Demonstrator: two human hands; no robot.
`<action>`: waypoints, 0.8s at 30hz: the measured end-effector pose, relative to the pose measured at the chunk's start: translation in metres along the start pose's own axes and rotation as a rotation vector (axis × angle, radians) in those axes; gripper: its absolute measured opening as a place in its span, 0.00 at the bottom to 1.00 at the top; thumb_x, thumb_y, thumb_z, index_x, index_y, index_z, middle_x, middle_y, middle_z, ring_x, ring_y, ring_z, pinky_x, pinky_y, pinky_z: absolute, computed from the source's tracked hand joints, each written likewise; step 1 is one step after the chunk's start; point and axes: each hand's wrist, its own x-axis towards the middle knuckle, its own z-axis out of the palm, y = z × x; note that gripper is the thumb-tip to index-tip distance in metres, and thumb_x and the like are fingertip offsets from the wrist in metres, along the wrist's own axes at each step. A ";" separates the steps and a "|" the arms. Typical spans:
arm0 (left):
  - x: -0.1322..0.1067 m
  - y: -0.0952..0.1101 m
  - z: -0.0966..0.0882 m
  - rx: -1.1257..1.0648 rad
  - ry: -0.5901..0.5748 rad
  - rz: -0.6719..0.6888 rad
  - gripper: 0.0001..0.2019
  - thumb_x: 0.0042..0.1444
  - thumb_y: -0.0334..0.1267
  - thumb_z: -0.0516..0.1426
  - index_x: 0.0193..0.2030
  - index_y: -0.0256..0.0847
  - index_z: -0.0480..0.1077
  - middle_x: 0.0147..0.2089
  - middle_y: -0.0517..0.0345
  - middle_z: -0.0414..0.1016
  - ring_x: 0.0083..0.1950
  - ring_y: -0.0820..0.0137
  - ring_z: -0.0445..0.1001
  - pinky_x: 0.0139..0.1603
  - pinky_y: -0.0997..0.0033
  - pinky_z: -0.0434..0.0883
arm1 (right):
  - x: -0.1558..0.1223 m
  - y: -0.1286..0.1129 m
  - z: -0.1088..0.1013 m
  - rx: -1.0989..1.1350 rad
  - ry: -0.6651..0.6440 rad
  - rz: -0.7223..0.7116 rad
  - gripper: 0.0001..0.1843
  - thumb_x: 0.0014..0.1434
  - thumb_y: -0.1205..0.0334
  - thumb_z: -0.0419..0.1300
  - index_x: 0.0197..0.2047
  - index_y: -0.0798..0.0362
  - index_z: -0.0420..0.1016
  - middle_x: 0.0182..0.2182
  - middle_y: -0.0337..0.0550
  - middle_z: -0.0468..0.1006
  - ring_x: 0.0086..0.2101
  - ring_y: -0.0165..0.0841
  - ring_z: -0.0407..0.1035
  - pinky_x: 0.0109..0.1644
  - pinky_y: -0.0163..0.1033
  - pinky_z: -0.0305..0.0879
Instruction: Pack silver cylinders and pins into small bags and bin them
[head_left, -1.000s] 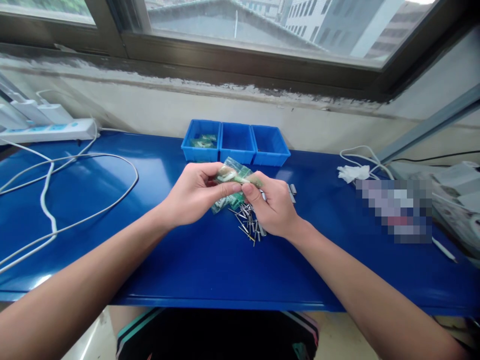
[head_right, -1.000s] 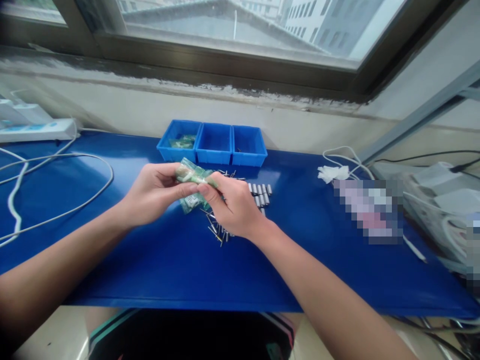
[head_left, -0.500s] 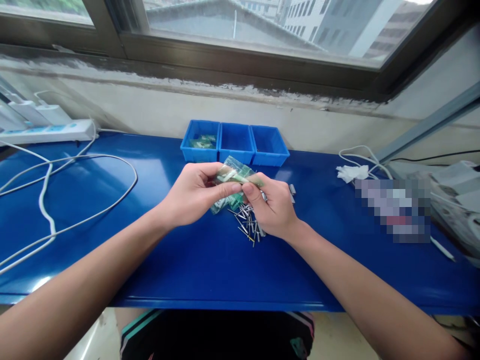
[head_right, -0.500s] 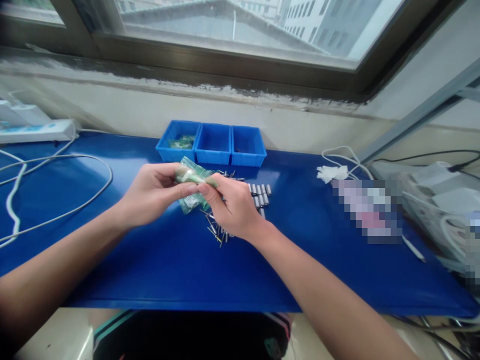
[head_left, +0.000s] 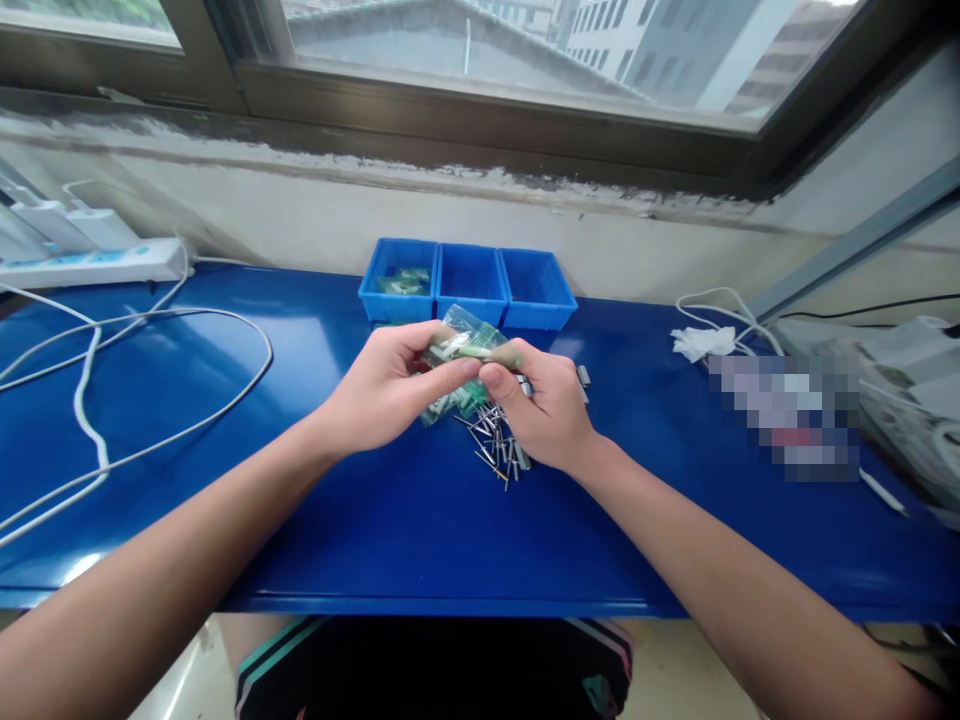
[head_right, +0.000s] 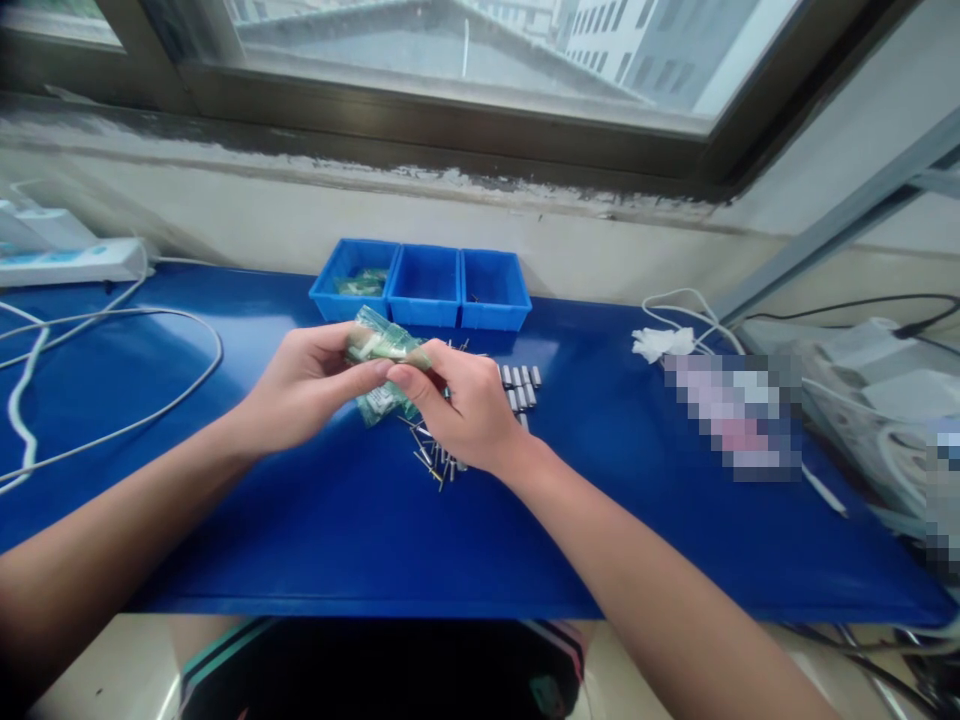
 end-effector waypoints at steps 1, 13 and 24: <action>0.000 0.000 0.000 -0.006 0.008 0.005 0.16 0.60 0.50 0.70 0.36 0.38 0.78 0.34 0.56 0.76 0.32 0.71 0.71 0.30 0.72 0.68 | 0.000 -0.001 0.000 0.002 -0.007 0.006 0.19 0.77 0.51 0.59 0.33 0.49 0.69 0.24 0.32 0.70 0.23 0.26 0.63 0.26 0.36 0.57; 0.000 -0.002 0.003 -0.057 0.058 -0.009 0.10 0.61 0.42 0.68 0.38 0.37 0.79 0.37 0.55 0.78 0.36 0.70 0.75 0.36 0.71 0.72 | -0.001 -0.001 -0.001 0.042 -0.045 0.037 0.13 0.76 0.57 0.59 0.36 0.50 0.69 0.26 0.33 0.71 0.25 0.26 0.64 0.28 0.36 0.59; 0.002 -0.001 0.002 -0.075 0.094 0.000 0.09 0.60 0.41 0.69 0.41 0.38 0.80 0.39 0.54 0.81 0.39 0.68 0.78 0.38 0.71 0.75 | 0.001 -0.003 0.001 0.022 0.001 0.073 0.06 0.72 0.62 0.60 0.40 0.50 0.75 0.27 0.34 0.75 0.26 0.28 0.66 0.29 0.37 0.61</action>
